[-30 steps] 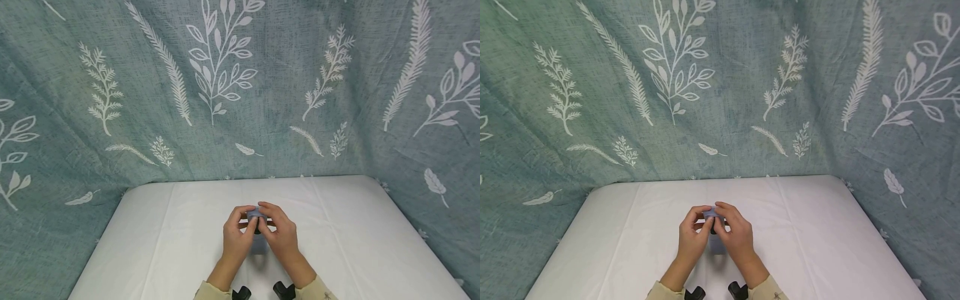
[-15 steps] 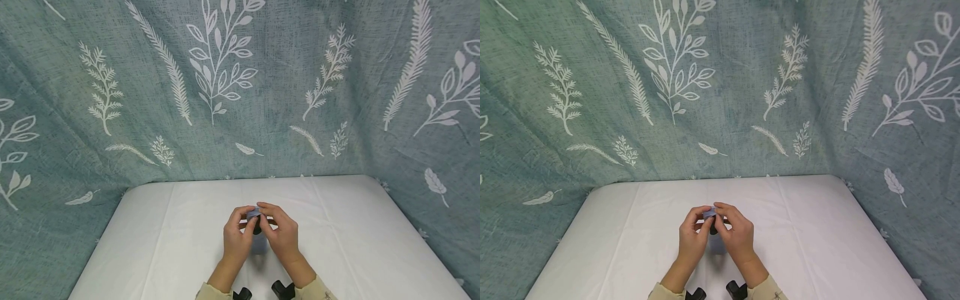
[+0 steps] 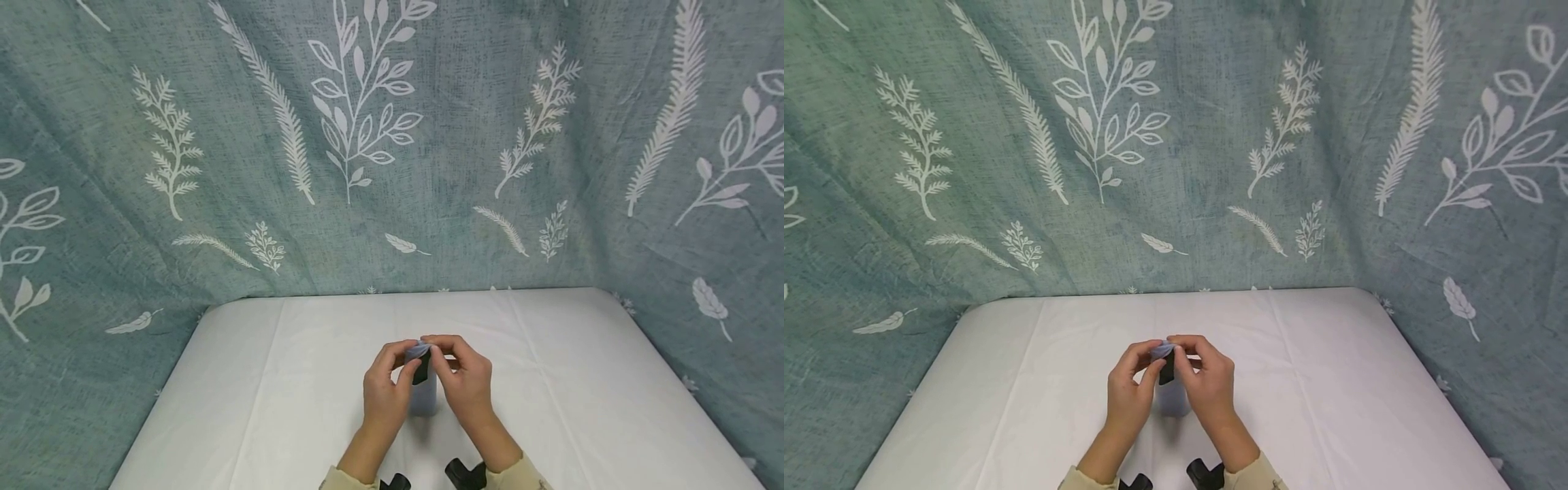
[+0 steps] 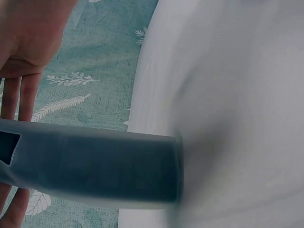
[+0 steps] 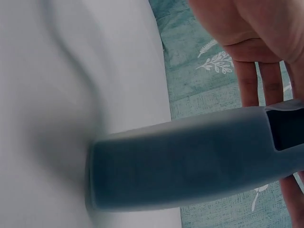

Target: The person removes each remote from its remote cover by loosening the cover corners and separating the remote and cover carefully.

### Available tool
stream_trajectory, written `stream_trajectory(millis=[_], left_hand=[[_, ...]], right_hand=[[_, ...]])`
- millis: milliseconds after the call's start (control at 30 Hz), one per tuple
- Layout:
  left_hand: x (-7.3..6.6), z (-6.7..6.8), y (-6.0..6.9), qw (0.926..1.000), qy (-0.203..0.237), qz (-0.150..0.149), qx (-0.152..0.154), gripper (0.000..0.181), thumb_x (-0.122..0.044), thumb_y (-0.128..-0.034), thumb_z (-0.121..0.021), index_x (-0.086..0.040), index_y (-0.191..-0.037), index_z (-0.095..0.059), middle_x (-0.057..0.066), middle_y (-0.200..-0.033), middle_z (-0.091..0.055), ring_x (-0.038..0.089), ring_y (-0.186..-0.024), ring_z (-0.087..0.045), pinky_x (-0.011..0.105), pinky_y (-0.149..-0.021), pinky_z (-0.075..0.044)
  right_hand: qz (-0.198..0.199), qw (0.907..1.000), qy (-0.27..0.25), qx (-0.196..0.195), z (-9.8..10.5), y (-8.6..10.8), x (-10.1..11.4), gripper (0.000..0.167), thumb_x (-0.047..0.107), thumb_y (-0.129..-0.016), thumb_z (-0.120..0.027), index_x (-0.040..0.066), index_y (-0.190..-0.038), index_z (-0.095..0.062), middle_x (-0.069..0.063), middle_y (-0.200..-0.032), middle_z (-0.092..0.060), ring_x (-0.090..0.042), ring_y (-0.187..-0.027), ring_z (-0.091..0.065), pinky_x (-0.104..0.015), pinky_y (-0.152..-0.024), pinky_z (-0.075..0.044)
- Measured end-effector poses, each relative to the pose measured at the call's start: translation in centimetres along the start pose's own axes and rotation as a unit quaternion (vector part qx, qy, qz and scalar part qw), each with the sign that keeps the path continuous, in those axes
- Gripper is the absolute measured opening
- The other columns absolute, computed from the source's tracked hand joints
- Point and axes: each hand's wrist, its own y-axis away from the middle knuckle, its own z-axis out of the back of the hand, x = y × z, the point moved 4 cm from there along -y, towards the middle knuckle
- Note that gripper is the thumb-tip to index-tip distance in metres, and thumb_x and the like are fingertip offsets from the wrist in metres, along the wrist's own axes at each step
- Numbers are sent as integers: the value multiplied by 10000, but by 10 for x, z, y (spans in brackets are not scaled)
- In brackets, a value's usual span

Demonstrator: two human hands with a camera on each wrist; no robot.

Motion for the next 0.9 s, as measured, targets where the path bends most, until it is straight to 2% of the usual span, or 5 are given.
stream_trajectory(millis=[100,367,567,667,900], left_hand=[[-1,1,-1,10000,10,-81,33,242,-124,-914,-702,-110,-1154,-675,29,-1071,-713,178,-939,-720,279,-793,-614],[0,0,-2,9997,-65,-11,234,255,-149,-910,-709,-110,-1160,-683,32,-1060,-714,147,-902,-711,218,-769,-600],[-1,2,-2,9995,-89,-147,264,261,-146,-908,-709,-97,-1164,-685,44,-1035,-714,143,-878,-704,222,-757,-601],[0,2,-3,9993,-108,-256,260,261,-148,-910,-705,-97,-1165,-688,48,-1027,-718,141,-860,-701,213,-742,-596],[1,0,-6,9989,-158,-174,402,277,-147,-899,-716,-112,-1172,-697,29,-1042,-729,137,-874,-711,182,-744,-586]], right_hand=[[-212,9997,-105,35,1,-2,0,126,-3,-912,-684,84,-992,-726,-82,-900,-774,36,-814,-692,-120,-641,-566],[-771,9962,-387,113,4,-6,-3,71,18,-925,-680,51,-968,-725,-108,-845,-764,28,-816,-698,-151,-645,-583],[-1128,9922,-486,226,3,-7,-8,49,54,-928,-685,65,-961,-719,-80,-862,-764,11,-777,-701,-250,-640,-615],[-1440,9872,-626,295,3,-8,-10,41,74,-934,-681,65,-952,-717,-76,-859,-758,-1,-754,-696,-268,-646,-621],[-2125,9714,-927,507,2,-13,-17,79,102,-954,-661,39,-959,-708,-134,-884,-740,-14,-764,-689,-234,-675,-618]])
